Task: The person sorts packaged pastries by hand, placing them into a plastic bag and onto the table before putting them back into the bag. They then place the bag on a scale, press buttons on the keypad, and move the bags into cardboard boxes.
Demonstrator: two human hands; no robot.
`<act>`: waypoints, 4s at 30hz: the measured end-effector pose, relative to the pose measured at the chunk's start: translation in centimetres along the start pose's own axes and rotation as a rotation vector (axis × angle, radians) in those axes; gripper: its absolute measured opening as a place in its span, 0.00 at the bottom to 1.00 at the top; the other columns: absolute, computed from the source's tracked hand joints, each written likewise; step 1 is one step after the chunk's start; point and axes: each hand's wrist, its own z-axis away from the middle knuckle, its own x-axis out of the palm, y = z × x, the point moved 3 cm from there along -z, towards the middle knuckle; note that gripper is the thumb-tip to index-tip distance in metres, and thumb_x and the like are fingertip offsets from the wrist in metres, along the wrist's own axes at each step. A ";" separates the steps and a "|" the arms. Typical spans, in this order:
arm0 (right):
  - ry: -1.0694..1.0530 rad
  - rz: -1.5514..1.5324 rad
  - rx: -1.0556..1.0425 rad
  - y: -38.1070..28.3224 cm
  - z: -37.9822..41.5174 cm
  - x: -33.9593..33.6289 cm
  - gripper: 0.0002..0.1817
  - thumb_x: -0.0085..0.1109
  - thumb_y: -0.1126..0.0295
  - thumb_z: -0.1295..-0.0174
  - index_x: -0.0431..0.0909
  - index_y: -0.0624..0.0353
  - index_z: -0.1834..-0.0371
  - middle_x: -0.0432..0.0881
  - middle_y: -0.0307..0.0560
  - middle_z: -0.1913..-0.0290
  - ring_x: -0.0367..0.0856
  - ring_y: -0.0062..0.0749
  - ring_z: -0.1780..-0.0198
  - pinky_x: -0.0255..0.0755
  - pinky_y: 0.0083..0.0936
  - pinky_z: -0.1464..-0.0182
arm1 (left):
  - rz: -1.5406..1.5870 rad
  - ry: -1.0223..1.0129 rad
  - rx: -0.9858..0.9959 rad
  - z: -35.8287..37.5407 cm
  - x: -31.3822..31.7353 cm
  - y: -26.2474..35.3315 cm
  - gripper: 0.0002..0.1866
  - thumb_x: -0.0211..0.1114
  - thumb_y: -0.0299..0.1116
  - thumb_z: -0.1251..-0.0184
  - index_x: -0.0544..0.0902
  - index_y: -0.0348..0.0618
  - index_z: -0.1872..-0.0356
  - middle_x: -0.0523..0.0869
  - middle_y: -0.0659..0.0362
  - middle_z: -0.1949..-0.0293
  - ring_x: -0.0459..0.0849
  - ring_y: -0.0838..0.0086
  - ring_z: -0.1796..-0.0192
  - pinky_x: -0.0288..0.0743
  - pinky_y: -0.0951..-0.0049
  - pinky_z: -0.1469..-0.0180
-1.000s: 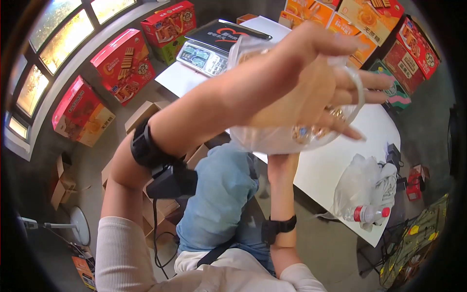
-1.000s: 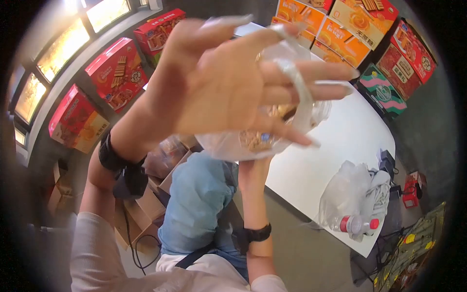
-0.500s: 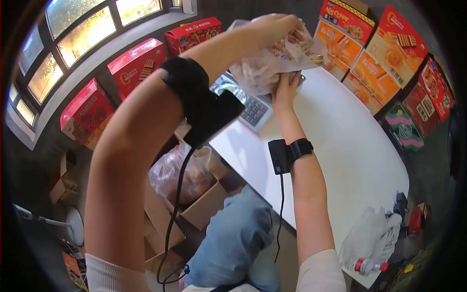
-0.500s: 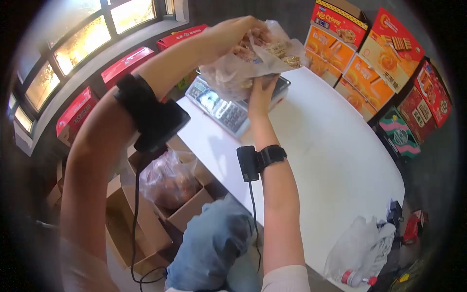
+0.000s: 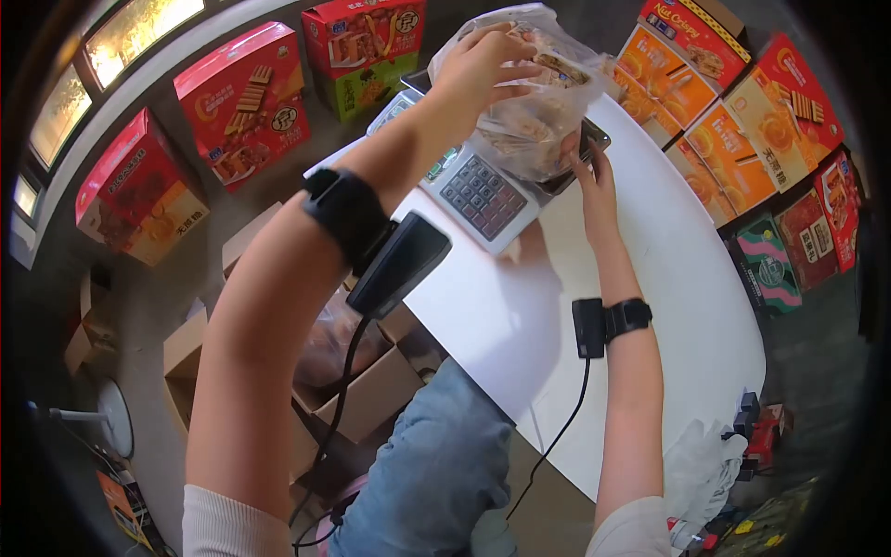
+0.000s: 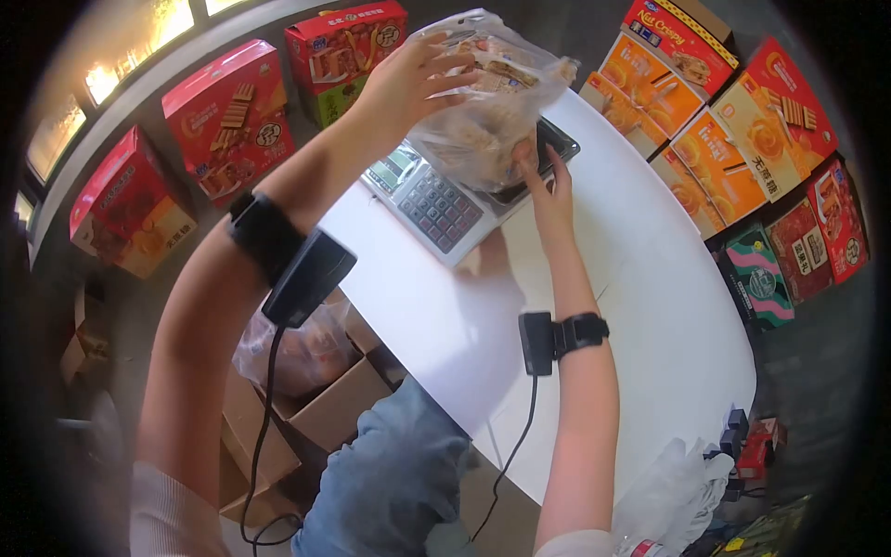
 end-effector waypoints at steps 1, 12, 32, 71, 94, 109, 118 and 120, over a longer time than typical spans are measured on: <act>0.039 0.083 -0.018 0.2 1.0 -0.3 0.35 0.58 0.60 0.41 0.56 0.64 0.34 0.60 0.54 0.35 0.59 0.39 0.35 0.52 0.31 0.34 | -0.003 0.011 -0.019 0.5 -0.3 0.1 0.23 0.50 0.42 0.35 0.66 0.40 0.42 0.75 0.50 0.46 0.78 0.65 0.48 0.72 0.69 0.48; 0.261 -0.135 0.306 3.2 10.8 0.3 0.17 0.59 0.63 0.41 0.65 0.62 0.58 0.73 0.47 0.67 0.76 0.26 0.73 0.70 0.20 0.74 | 0.489 0.803 -0.447 10.3 -3.4 -13.8 0.15 0.45 0.47 0.39 0.70 0.46 0.65 0.74 0.63 0.73 0.72 0.77 0.76 0.62 0.75 0.78; -0.265 0.924 0.087 -3.4 5.7 7.9 0.21 0.42 0.54 0.35 0.76 0.61 0.70 0.80 0.58 0.71 0.78 0.55 0.64 0.69 0.42 0.61 | 0.903 0.960 -0.432 15.9 7.0 -15.3 0.11 0.46 0.41 0.40 0.66 0.48 0.77 0.62 0.66 0.85 0.60 0.81 0.86 0.49 0.79 0.87; -0.566 0.472 0.423 -0.5 2.2 11.4 0.13 0.50 0.63 0.39 0.72 0.60 0.57 0.79 0.46 0.72 0.79 0.30 0.74 0.73 0.32 0.73 | -0.398 -0.444 0.297 28.6 21.0 -18.8 0.15 0.60 0.38 0.45 0.81 0.46 0.57 0.83 0.51 0.60 0.81 0.57 0.57 0.74 0.61 0.55; -0.397 1.462 -0.601 0.6 4.1 11.6 0.29 0.52 0.57 0.43 0.68 0.67 0.43 0.74 0.49 0.64 0.77 0.41 0.65 0.74 0.37 0.67 | 0.605 -0.533 -0.357 28.3 20.3 -14.2 0.15 0.56 0.35 0.34 0.74 0.43 0.48 0.79 0.58 0.51 0.77 0.72 0.51 0.74 0.69 0.51; -0.424 1.592 -0.407 -1.3 3.7 14.4 0.30 0.48 0.54 0.42 0.68 0.69 0.43 0.80 0.52 0.66 0.82 0.43 0.70 0.75 0.38 0.69 | 0.849 -0.442 -0.501 28.2 21.0 -15.8 0.16 0.66 0.33 0.43 0.77 0.40 0.54 0.79 0.61 0.54 0.73 0.77 0.54 0.72 0.71 0.52; -0.530 1.607 -0.235 -1.5 2.7 14.0 0.34 0.46 0.49 0.40 0.63 0.64 0.37 0.81 0.51 0.70 0.82 0.44 0.70 0.74 0.40 0.69 | 0.339 -0.494 -0.443 27.8 20.3 -15.6 0.18 0.59 0.37 0.36 0.74 0.42 0.47 0.80 0.58 0.51 0.76 0.75 0.53 0.73 0.72 0.54; -0.574 1.604 -0.186 -1.3 2.4 13.9 0.35 0.46 0.49 0.40 0.62 0.65 0.37 0.82 0.52 0.72 0.82 0.44 0.70 0.74 0.40 0.69 | 0.077 -0.570 -0.275 27.7 20.1 -15.3 0.17 0.59 0.37 0.36 0.75 0.42 0.48 0.80 0.59 0.51 0.75 0.75 0.53 0.73 0.72 0.54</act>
